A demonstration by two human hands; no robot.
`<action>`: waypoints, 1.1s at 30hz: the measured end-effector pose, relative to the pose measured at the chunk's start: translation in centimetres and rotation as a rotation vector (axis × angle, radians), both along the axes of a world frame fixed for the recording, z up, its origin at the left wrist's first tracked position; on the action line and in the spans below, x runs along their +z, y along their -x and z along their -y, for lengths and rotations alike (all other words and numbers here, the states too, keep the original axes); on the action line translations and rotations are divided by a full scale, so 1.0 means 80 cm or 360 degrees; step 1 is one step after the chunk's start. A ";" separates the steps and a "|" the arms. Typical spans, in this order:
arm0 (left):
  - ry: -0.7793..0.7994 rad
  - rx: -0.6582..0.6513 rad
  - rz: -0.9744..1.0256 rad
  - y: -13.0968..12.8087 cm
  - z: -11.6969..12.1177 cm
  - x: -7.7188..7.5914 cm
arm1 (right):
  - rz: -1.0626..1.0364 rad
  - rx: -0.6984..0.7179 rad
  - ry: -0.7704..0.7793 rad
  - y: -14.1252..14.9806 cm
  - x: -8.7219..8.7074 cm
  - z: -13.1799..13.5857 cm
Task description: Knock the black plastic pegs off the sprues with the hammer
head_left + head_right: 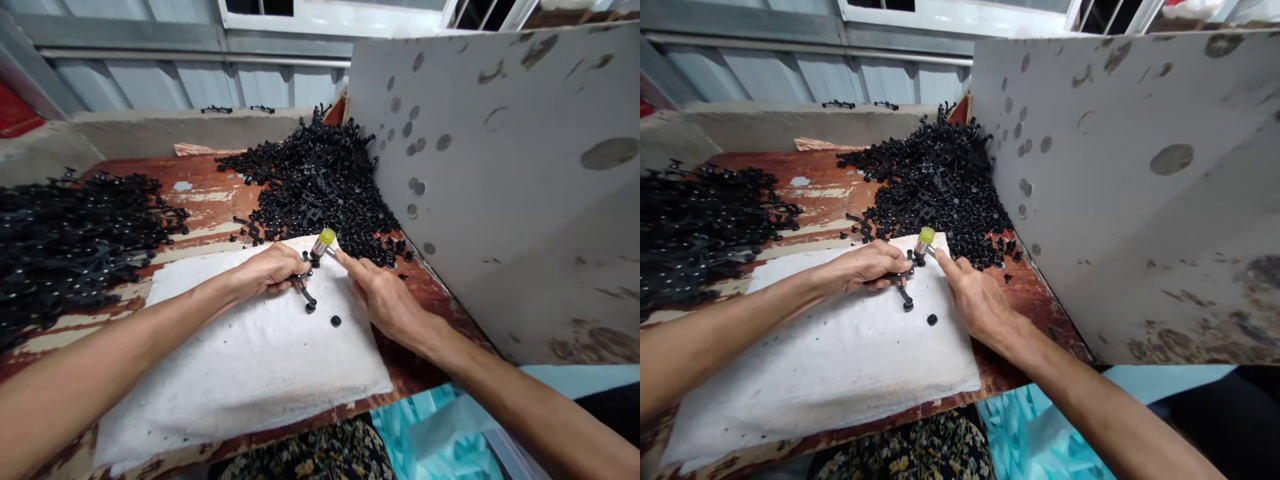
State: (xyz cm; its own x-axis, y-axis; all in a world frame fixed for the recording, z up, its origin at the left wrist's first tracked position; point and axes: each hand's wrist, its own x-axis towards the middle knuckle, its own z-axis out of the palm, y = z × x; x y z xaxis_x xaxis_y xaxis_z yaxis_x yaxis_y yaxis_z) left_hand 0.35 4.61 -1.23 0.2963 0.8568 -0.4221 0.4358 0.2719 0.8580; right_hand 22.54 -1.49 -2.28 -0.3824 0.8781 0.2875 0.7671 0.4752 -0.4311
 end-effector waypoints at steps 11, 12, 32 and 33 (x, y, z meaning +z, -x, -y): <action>-0.0306 -0.0982 -0.0068 -0.011 0.057 0.051 | -0.0966 0.0243 0.0779 0.024 0.020 0.005; -0.0332 -0.0974 -0.0083 -0.010 0.062 0.049 | -0.1010 0.0259 0.0832 0.027 0.019 0.008; 0.0372 0.0493 0.0528 -0.026 0.111 0.021 | -0.1293 -0.0294 0.0754 0.013 0.003 0.079; 0.0376 0.0470 0.0492 -0.027 0.109 0.019 | -0.1305 -0.0323 0.0765 0.007 0.000 0.083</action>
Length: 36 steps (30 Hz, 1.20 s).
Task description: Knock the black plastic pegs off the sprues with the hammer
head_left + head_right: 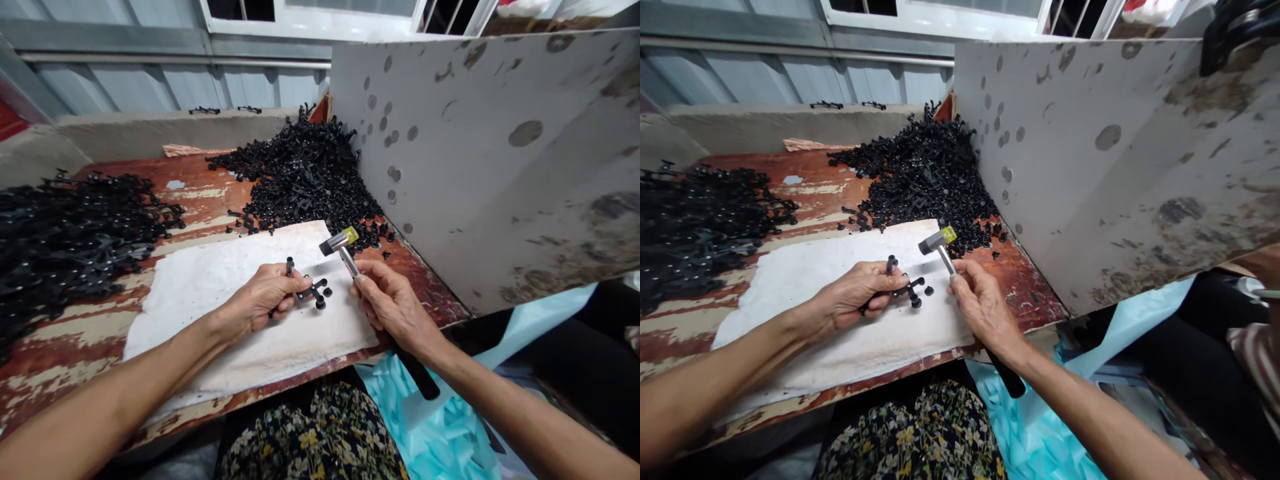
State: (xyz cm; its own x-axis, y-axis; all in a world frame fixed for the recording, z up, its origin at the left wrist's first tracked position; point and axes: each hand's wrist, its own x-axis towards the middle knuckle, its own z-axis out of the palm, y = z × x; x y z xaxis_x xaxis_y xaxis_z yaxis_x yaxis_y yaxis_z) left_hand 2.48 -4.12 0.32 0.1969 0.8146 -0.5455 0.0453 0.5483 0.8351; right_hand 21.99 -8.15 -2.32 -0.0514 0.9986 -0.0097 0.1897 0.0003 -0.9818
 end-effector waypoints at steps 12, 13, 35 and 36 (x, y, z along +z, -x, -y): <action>0.0055 -0.0043 -0.0102 -0.011 -0.005 -0.004 | -0.0145 -0.0053 0.0192 -0.010 -0.013 0.015; 0.0054 -0.0044 -0.0101 -0.011 -0.006 -0.005 | -0.0148 -0.0053 0.0189 -0.010 -0.013 0.014; -0.0097 -0.0080 -0.0400 -0.022 -0.005 0.002 | 0.0445 0.0068 -0.0376 -0.025 -0.010 0.015; -0.0122 -0.0079 -0.0452 -0.023 -0.006 0.003 | 0.0514 0.0092 -0.0489 -0.027 -0.010 0.017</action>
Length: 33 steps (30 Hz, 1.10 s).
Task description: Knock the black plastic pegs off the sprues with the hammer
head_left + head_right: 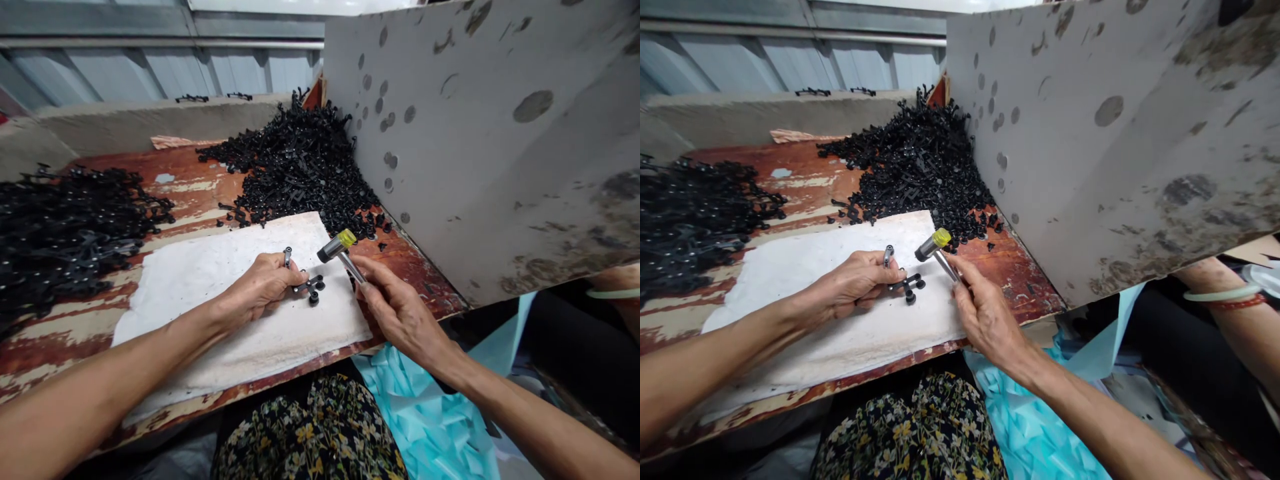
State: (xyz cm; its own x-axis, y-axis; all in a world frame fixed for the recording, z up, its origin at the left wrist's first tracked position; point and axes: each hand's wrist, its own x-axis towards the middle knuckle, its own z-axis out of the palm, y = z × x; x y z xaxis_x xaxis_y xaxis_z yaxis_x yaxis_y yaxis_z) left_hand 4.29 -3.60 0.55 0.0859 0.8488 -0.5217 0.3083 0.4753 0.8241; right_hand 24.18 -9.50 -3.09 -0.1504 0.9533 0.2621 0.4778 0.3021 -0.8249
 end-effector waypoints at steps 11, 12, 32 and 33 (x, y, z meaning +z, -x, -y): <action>0.0026 0.0005 -0.0060 0.000 -0.008 -0.002 | 0.0312 0.0125 -0.0411 -0.011 -0.007 0.010; 0.0041 0.0016 -0.0040 -0.001 -0.007 0.000 | 0.0310 0.0121 -0.0420 -0.012 -0.006 0.010; 0.0208 0.0048 0.0110 0.002 -0.002 0.000 | 0.0132 0.0068 -0.0271 -0.012 -0.006 0.014; 0.0208 0.0052 0.0110 0.002 -0.002 0.000 | 0.0134 0.0066 -0.0272 -0.012 -0.006 0.014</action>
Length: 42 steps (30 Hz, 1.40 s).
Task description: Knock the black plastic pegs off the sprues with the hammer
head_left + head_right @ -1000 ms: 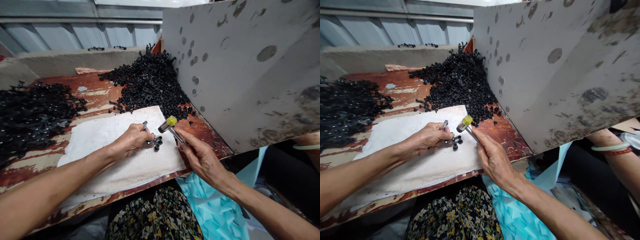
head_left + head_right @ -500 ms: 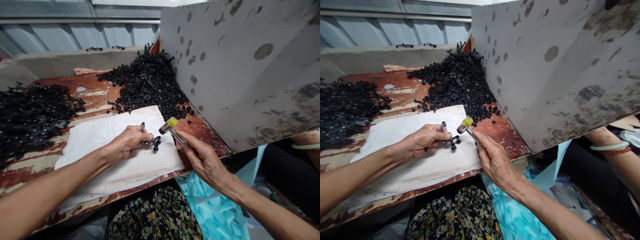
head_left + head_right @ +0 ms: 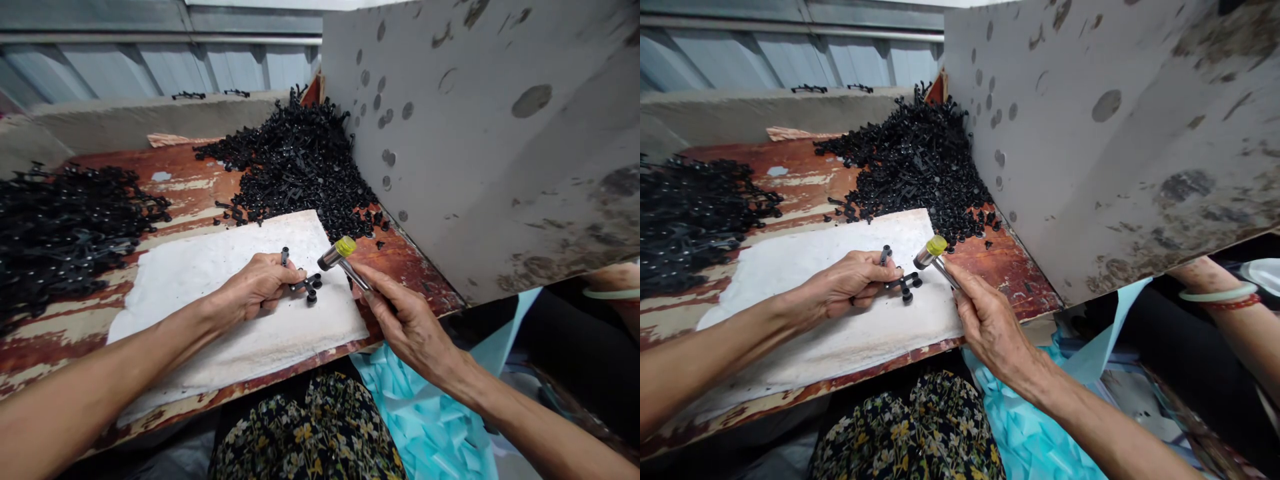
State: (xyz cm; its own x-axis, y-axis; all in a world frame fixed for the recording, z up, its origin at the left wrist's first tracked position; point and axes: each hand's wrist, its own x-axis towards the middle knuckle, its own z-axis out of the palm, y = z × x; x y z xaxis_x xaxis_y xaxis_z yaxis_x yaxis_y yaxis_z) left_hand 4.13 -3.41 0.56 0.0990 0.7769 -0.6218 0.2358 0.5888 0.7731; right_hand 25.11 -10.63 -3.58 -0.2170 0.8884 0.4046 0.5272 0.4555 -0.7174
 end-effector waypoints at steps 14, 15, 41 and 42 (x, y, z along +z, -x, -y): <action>-0.0026 0.0016 0.0007 -0.003 0.000 -0.001 | 0.0011 -0.0016 0.0035 -0.001 -0.003 0.001; -0.0022 0.0018 0.0007 -0.003 0.000 0.000 | 0.0007 -0.0016 0.0037 -0.001 -0.003 0.001; 0.0001 -0.0003 0.0103 0.002 -0.002 -0.007 | 0.0039 -0.0034 0.0020 -0.001 -0.006 0.001; 0.0004 -0.0007 0.0107 0.002 -0.003 -0.008 | 0.0043 -0.0034 0.0018 -0.001 -0.006 0.001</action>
State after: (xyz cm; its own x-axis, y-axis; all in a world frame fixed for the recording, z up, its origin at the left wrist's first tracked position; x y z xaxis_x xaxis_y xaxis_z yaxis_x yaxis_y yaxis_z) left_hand 3.94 -3.20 -0.04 0.1440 0.7750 -0.6154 0.1857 0.5896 0.7860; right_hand 25.19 -10.68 -4.07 -0.2088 0.8973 0.3888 0.5559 0.4360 -0.7077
